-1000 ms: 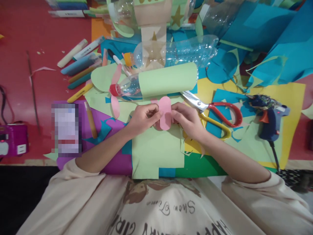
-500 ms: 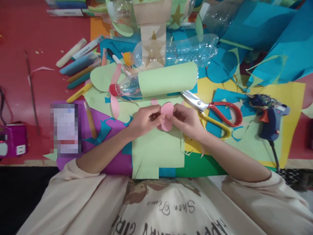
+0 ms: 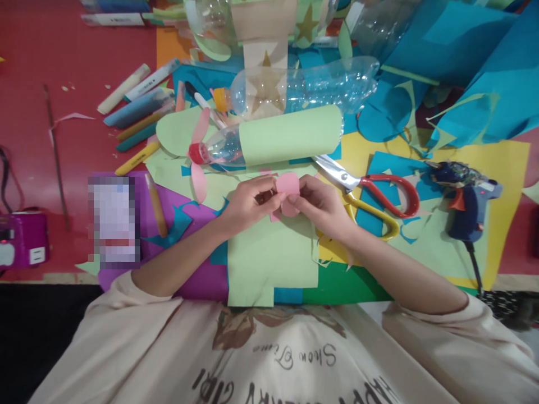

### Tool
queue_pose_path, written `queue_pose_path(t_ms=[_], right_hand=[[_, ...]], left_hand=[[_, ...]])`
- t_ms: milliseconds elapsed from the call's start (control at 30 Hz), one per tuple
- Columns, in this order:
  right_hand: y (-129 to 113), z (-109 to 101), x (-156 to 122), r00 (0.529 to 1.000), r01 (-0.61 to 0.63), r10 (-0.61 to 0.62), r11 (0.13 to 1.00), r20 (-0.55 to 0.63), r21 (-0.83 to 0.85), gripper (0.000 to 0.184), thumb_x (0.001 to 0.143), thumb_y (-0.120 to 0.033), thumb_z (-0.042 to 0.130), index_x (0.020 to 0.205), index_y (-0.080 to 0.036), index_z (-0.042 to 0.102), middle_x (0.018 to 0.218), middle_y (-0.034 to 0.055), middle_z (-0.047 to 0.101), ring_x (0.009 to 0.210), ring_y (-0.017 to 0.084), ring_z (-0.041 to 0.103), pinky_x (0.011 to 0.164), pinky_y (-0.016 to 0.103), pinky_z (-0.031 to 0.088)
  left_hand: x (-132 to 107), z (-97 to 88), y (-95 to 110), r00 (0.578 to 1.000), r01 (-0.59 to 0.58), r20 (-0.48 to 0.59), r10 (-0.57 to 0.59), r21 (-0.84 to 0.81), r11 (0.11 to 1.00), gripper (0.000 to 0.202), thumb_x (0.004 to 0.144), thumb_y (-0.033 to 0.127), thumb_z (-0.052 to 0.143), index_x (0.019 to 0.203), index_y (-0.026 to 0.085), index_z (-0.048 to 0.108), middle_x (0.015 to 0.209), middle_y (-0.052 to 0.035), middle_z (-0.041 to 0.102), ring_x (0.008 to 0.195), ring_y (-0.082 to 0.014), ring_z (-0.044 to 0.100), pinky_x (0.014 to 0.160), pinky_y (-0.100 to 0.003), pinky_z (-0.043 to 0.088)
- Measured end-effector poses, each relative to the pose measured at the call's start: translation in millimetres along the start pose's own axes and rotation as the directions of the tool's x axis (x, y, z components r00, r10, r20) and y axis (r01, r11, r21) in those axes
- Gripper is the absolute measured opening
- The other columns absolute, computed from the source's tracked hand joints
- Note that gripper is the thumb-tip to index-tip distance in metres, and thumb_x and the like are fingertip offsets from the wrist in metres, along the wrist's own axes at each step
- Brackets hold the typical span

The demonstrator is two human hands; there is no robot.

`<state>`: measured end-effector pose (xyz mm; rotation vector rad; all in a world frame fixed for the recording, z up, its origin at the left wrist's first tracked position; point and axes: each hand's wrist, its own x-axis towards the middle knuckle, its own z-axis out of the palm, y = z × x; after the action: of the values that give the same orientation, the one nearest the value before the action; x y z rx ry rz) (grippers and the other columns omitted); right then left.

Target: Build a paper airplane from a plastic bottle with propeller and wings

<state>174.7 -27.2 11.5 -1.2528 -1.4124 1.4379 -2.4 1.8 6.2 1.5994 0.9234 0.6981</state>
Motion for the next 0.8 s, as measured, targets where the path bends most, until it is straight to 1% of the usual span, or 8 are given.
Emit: queue_pose_path(t_ms=[133,267,367,500,600,700,800], right_hand=[[2.0,0.3,-0.4,1.0,-0.001,0.001,0.999,-0.011,0.053,0.027,0.084,-0.045,0.062,0.079,-0.019,0.055,0.066,-0.0016,0.055,0.056,0.009,0.046,0.049,0.024,0.035],[1.2,0.4,-0.2,1.0,-0.02,0.018,0.996,0.018,0.088,0.03,0.085,-0.048,0.06,0.077,-0.02,0.053,0.062,-0.0028,0.054,0.054,0.009,0.047,0.047,0.023,0.035],[-1.0,0.8,-0.2,0.999,-0.031,0.029,0.993,0.026,0.115,0.028,0.085,-0.045,0.06,0.076,-0.02,0.051,0.059,-0.0039,0.052,0.052,0.008,0.045,0.046,0.023,0.033],[-3.4,0.7,-0.2,0.999,-0.035,0.033,0.991,0.017,0.127,0.021,0.084,-0.037,0.058,0.075,-0.02,0.05,0.058,-0.0041,0.051,0.052,0.008,0.044,0.047,0.023,0.032],[-3.8,-0.2,0.1,1.0,-0.022,0.024,0.995,-0.016,0.097,0.014,0.083,-0.029,0.056,0.074,-0.02,0.051,0.061,-0.0033,0.052,0.055,0.009,0.045,0.05,0.024,0.034],[-2.2,-1.2,0.9,0.999,0.001,0.001,0.997,-0.036,0.075,0.01,0.082,-0.024,0.053,0.074,-0.02,0.052,0.063,-0.0031,0.053,0.058,0.009,0.046,0.053,0.025,0.036],[0.3,-1.5,2.1,1.0,0.019,-0.019,0.999,0.004,0.026,0.011,0.08,-0.025,0.056,0.071,-0.02,0.051,0.062,-0.0031,0.051,0.057,0.01,0.045,0.054,0.026,0.036]], left_hand=[[-0.7,0.3,0.6,1.0,-0.006,0.015,0.005,0.04,0.999,0.022,0.087,0.036,0.055,0.083,0.016,0.063,0.067,0.002,0.054,0.054,-0.0063,0.049,0.048,-0.016,0.041],[-0.7,-0.1,0.0,0.999,-0.022,0.027,0.02,0.092,0.995,0.025,0.088,0.039,0.055,0.084,0.016,0.065,0.069,0.0008,0.058,0.056,-0.0071,0.049,0.049,-0.017,0.04],[-0.6,0.0,-0.7,0.999,-0.041,0.029,0.038,0.11,0.993,0.029,0.089,0.042,0.054,0.081,0.016,0.065,0.066,0.0003,0.057,0.056,-0.008,0.05,0.049,-0.018,0.039],[-0.3,0.6,-0.1,0.998,-0.054,0.015,0.053,0.134,0.989,0.032,0.089,0.044,0.054,0.078,0.017,0.063,0.067,-0.0005,0.057,0.057,-0.0087,0.052,0.049,-0.018,0.039],[-0.2,1.3,1.1,0.999,-0.037,-0.001,0.038,0.128,0.991,0.028,0.089,0.041,0.055,0.075,0.017,0.061,0.065,0.0013,0.054,0.055,-0.0078,0.05,0.049,-0.018,0.039],[-0.4,1.8,2.1,0.999,-0.006,-0.036,0.009,0.098,0.995,0.025,0.085,0.036,0.057,0.069,0.017,0.055,0.063,0.0022,0.052,0.054,-0.0074,0.049,0.049,-0.018,0.039],[-0.3,1.4,3.3,0.995,0.013,-0.095,-0.007,0.064,0.998,0.021,0.082,0.031,0.055,0.066,0.017,0.051,0.063,0.0029,0.051,0.054,-0.007,0.049,0.051,-0.018,0.042]])
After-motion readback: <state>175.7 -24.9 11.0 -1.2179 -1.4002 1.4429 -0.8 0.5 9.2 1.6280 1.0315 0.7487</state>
